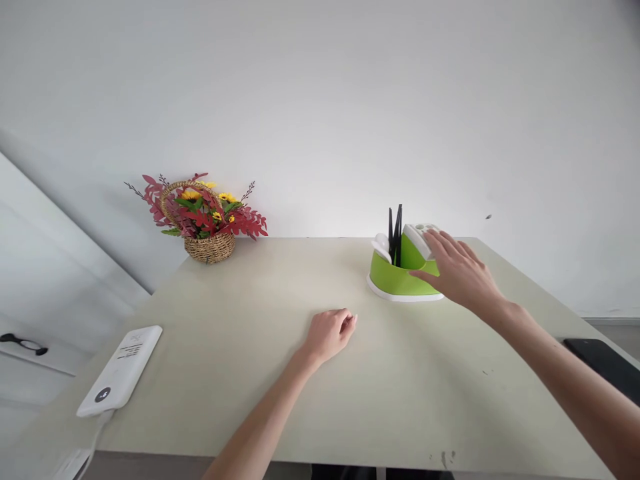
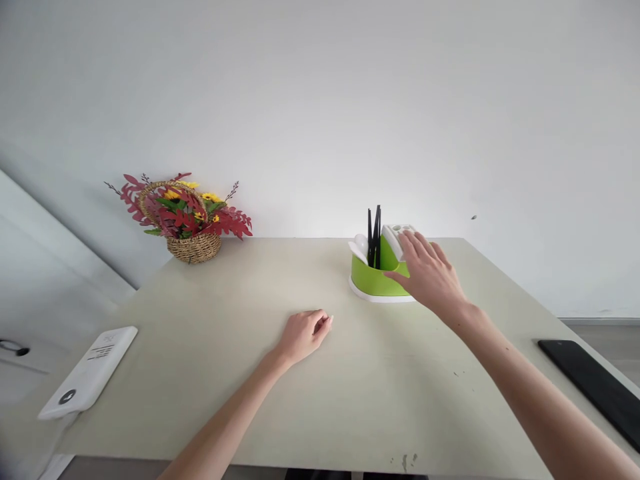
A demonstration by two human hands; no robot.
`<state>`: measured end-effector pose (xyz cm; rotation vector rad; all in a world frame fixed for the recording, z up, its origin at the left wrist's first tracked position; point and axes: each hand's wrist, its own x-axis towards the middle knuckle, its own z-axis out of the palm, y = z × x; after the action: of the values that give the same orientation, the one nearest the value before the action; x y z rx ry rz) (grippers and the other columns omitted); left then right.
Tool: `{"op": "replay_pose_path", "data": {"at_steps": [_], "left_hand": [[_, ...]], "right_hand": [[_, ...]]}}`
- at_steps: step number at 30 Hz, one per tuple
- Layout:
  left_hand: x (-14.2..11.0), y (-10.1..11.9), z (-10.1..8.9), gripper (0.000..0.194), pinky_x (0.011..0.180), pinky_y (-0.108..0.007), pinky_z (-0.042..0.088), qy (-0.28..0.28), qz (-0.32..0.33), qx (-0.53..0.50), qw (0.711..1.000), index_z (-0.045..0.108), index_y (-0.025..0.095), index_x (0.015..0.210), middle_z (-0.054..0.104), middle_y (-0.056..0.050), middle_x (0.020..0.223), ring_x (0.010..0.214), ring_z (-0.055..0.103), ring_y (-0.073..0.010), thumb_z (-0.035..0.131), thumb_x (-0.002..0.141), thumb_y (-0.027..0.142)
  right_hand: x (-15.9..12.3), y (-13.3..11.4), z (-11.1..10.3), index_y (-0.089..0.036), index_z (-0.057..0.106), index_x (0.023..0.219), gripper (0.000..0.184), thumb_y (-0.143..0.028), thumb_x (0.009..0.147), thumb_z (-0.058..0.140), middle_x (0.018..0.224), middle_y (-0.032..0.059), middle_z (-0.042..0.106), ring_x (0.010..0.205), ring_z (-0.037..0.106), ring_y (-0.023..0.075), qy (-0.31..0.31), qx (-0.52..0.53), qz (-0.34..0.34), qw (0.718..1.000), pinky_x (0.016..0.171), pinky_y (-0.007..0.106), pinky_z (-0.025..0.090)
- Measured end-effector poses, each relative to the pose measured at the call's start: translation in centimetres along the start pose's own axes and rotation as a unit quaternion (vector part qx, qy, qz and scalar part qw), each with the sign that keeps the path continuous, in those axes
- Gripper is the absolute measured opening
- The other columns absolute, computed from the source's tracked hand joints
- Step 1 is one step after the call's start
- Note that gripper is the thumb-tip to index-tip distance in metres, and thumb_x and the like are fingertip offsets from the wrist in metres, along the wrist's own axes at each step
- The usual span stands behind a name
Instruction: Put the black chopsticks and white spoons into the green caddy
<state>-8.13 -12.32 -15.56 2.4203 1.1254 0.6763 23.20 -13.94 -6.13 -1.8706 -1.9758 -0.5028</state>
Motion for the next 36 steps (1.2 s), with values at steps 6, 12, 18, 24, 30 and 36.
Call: {"op": "replay_pose_path", "data": {"at_steps": [6, 12, 18, 24, 30, 36], "left_hand": [[-0.1, -0.2, 0.2, 0.036, 0.058, -0.027, 0.033, 0.002, -0.001, -0.001, 1.000, 0.057, 0.022, 0.073, 0.063, 0.001, 0.065, 0.055, 0.050, -0.0126, 0.043, 0.103, 0.037], [-0.1, -0.3, 0.3, 0.035, 0.058, -0.026, 0.032, 0.000, -0.004, -0.006, 1.000, 0.059, 0.022, 0.075, 0.066, 0.001, 0.068, 0.058, 0.054, -0.0128, 0.045, 0.103, 0.038], [-0.1, 0.1, 0.4, 0.034, 0.058, -0.027, 0.032, -0.001, -0.013, 0.000, 1.000, 0.062, 0.022, 0.077, 0.067, 0.000, 0.068, 0.059, 0.056, -0.0136, 0.047, 0.103, 0.039], [-0.3, -0.2, 0.5, 0.034, 0.058, -0.027, 0.032, 0.003, -0.010, -0.006, 1.000, 0.062, 0.022, 0.077, 0.069, 0.000, 0.070, 0.059, 0.056, -0.0132, 0.047, 0.103, 0.038], [-0.2, -0.2, 0.5, 0.033, 0.057, -0.027, 0.032, -0.002, -0.010, -0.005, 1.000, 0.063, 0.021, 0.077, 0.067, 0.000, 0.069, 0.057, 0.054, -0.0128, 0.047, 0.102, 0.035], [-0.3, -0.2, 0.3, 0.028, 0.058, -0.026, 0.033, 0.002, -0.003, -0.013, 1.000, 0.062, 0.021, 0.077, 0.067, 0.002, 0.069, 0.057, 0.053, -0.0114, 0.050, 0.101, 0.031]], "right_hand": [[0.3, 4.9, 0.6, -0.016, 0.034, 0.160, 0.079, -0.066, 0.099, 0.046, 0.162, 0.0197, 0.043, 0.152, 0.036, 0.0357, 0.004, 0.012, 0.009, 1.000, 0.120, 0.052, 0.032], [0.2, 9.8, 1.4, -0.020, 0.052, 0.148, 0.077, -0.073, 0.092, 0.055, 0.153, 0.0225, 0.054, 0.141, 0.050, 0.0425, 0.041, 0.009, 0.015, 0.999, 0.104, 0.050, 0.047], [0.9, 15.6, 2.6, -0.031, 0.057, 0.139, 0.086, -0.088, 0.074, 0.061, 0.144, 0.0181, 0.062, 0.123, 0.062, 0.0482, 0.053, 0.014, 0.027, 0.998, 0.084, 0.054, 0.057], [-0.6, 12.9, 2.1, -0.031, 0.042, 0.150, 0.079, -0.079, 0.088, 0.050, 0.152, 0.0212, 0.052, 0.146, 0.037, 0.0531, 0.100, 0.006, 0.001, 0.995, 0.115, 0.073, 0.032], [-4.6, 4.2, 3.2, -0.024, 0.052, 0.141, 0.046, -0.042, 0.099, 0.056, 0.143, 0.0222, 0.059, 0.138, 0.052, 0.0400, 0.194, 0.028, -0.036, 0.980, 0.115, 0.055, 0.041], [-7.3, -0.4, 8.2, -0.024, 0.066, 0.109, 0.021, -0.031, 0.099, 0.049, 0.115, 0.0108, 0.070, 0.101, 0.069, 0.0264, 0.073, 0.178, -0.020, 0.981, 0.085, 0.040, 0.054]]}}
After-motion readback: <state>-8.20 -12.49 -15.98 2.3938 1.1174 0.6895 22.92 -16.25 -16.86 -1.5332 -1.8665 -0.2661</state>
